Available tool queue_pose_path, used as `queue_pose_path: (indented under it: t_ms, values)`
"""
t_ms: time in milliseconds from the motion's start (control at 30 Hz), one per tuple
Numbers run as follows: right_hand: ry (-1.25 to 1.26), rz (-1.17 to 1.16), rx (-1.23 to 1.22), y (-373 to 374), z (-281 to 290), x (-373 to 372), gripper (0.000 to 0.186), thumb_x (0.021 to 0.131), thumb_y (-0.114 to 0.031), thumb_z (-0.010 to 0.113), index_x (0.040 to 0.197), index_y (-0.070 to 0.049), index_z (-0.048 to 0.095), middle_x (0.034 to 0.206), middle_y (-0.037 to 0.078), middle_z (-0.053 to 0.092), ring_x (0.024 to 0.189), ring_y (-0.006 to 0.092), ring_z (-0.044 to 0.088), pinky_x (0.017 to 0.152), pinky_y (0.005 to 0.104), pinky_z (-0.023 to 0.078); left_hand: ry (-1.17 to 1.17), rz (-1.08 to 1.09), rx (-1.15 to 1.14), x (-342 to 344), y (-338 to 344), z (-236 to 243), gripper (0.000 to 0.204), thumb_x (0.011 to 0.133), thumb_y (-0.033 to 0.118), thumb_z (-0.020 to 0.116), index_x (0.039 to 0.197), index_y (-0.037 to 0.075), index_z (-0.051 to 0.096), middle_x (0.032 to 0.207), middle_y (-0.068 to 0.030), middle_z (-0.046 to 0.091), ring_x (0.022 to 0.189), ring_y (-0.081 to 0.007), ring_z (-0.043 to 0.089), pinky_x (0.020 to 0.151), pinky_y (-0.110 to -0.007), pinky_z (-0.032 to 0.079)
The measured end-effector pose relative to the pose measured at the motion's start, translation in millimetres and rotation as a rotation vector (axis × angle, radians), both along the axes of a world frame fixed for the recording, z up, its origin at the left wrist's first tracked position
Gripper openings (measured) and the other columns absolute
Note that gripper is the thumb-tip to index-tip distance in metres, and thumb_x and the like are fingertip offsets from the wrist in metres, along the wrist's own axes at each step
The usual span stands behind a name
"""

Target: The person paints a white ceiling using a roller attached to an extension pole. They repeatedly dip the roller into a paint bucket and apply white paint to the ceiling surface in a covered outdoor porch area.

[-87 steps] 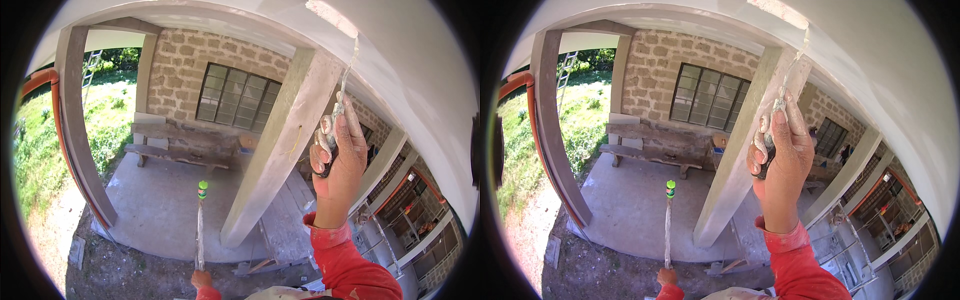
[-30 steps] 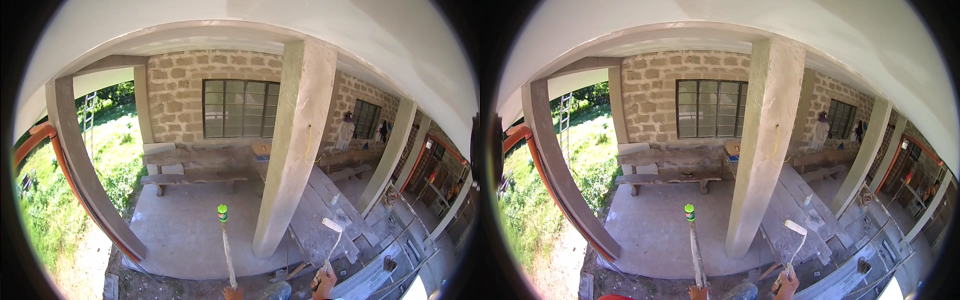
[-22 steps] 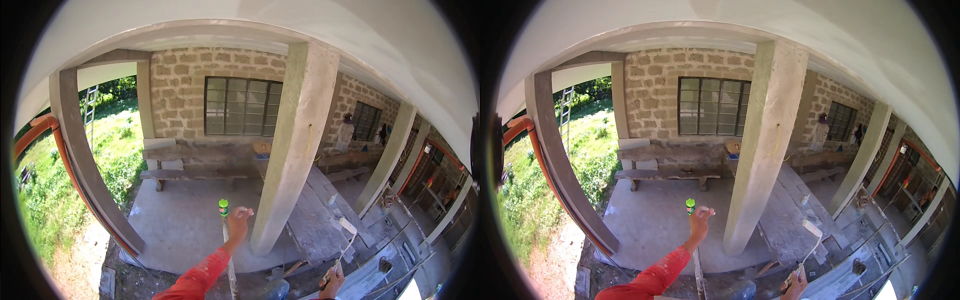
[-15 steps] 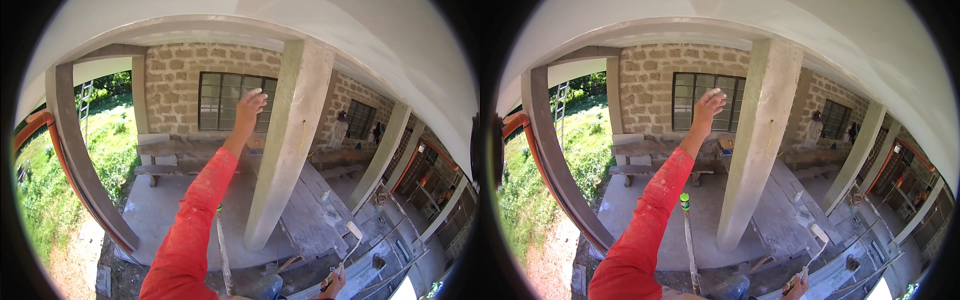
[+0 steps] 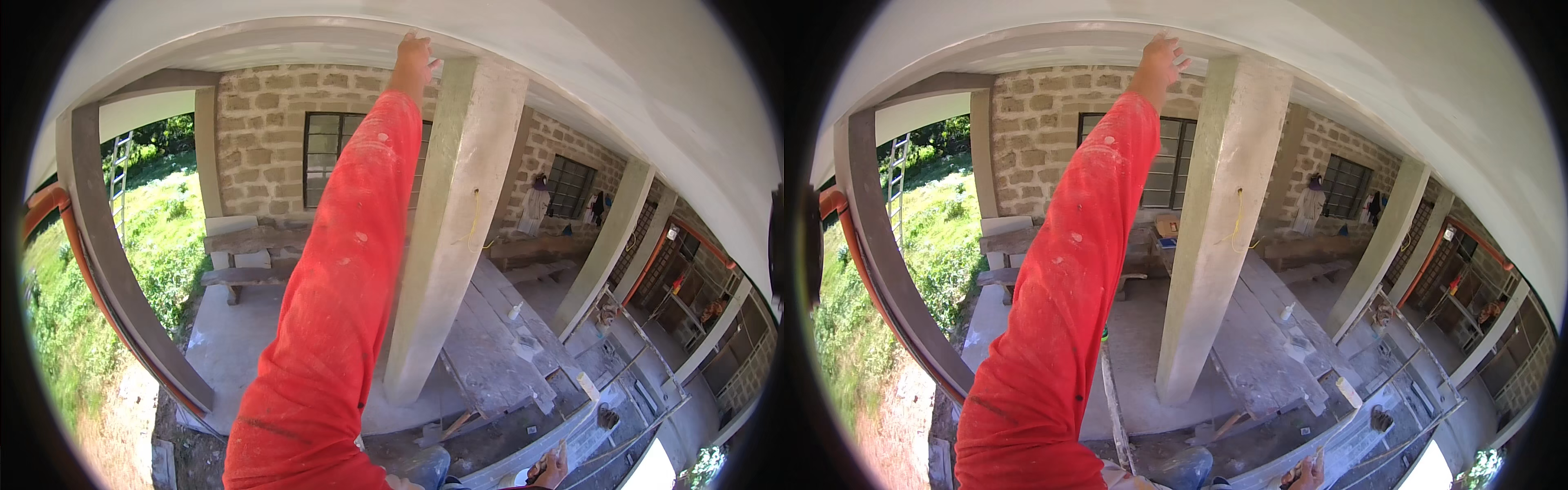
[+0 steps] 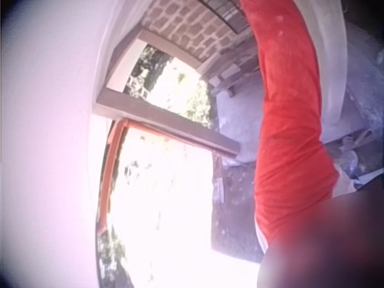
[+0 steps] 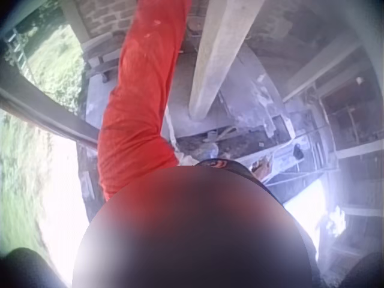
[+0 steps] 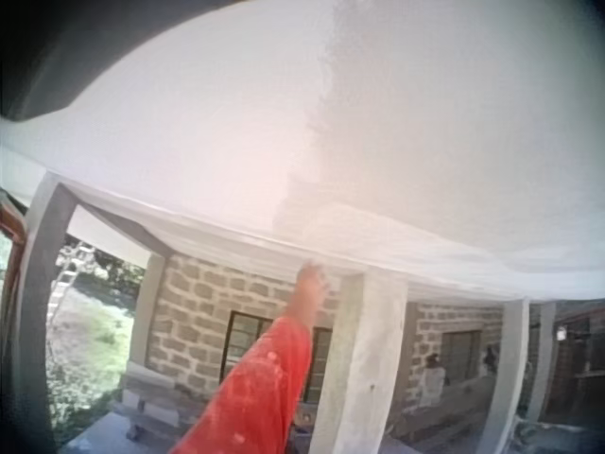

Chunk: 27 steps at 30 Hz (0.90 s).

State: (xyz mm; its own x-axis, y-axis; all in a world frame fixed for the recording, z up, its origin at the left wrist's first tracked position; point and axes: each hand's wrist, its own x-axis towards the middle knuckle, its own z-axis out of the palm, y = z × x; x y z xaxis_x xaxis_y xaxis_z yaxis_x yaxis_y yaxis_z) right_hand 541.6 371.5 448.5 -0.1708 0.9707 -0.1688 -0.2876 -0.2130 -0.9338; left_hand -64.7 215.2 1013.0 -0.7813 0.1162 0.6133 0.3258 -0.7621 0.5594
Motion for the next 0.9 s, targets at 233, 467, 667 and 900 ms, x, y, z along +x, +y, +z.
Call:
queue_pose_path:
  t_ms: [233,467,667,900]
  values:
    - [-0.064,-0.053,-0.073,-1.7,14.4,1.0,0.051,0.096,-0.009,0.063,0.146,-0.014,0.056,0.069,-0.002,0.048,0.052,0.0076,0.040,0.043,0.0232,0.033,0.046,0.012,-0.048,-22.9,21.4,27.3,0.062,0.104,0.007,0.050,0.160,0.020,0.029,0.146,-0.0052,0.054,0.130,-0.0172,0.051,0.108,-0.049,0.047]
    - [-0.009,-0.052,-0.042,12.2,3.2,-0.2,0.052,0.096,-0.007,0.062,0.147,-0.014,0.055,0.068,-0.003,0.047,0.049,0.0070,0.038,0.042,0.0232,0.032,0.055,-0.159,0.122,-13.6,28.8,33.0,0.068,0.104,0.003,0.048,0.163,0.022,0.020,0.158,-0.0078,0.039,0.142,-0.0289,0.040,0.112,-0.058,0.041]
    - [0.030,-0.025,-0.057,24.7,-13.0,-7.4,0.052,0.094,-0.007,0.066,0.145,-0.014,0.056,0.064,-0.004,0.045,0.048,0.0063,0.039,0.042,0.0235,0.032,0.058,-0.172,0.196,-16.1,15.8,32.7,0.064,0.104,0.003,0.049,0.161,0.021,0.027,0.155,-0.0060,0.043,0.141,-0.0268,0.042,0.110,-0.057,0.040]
    - [0.032,-0.011,-0.049,23.2,-17.4,-6.0,0.052,0.094,-0.009,0.068,0.145,-0.014,0.056,0.062,-0.005,0.044,0.047,0.0066,0.039,0.041,0.0236,0.032,-0.182,-0.304,0.402,-26.9,10.6,25.1,0.053,0.102,0.010,0.054,0.154,0.018,0.042,0.152,-0.0028,0.049,0.139,-0.0207,0.046,0.108,-0.051,0.041]
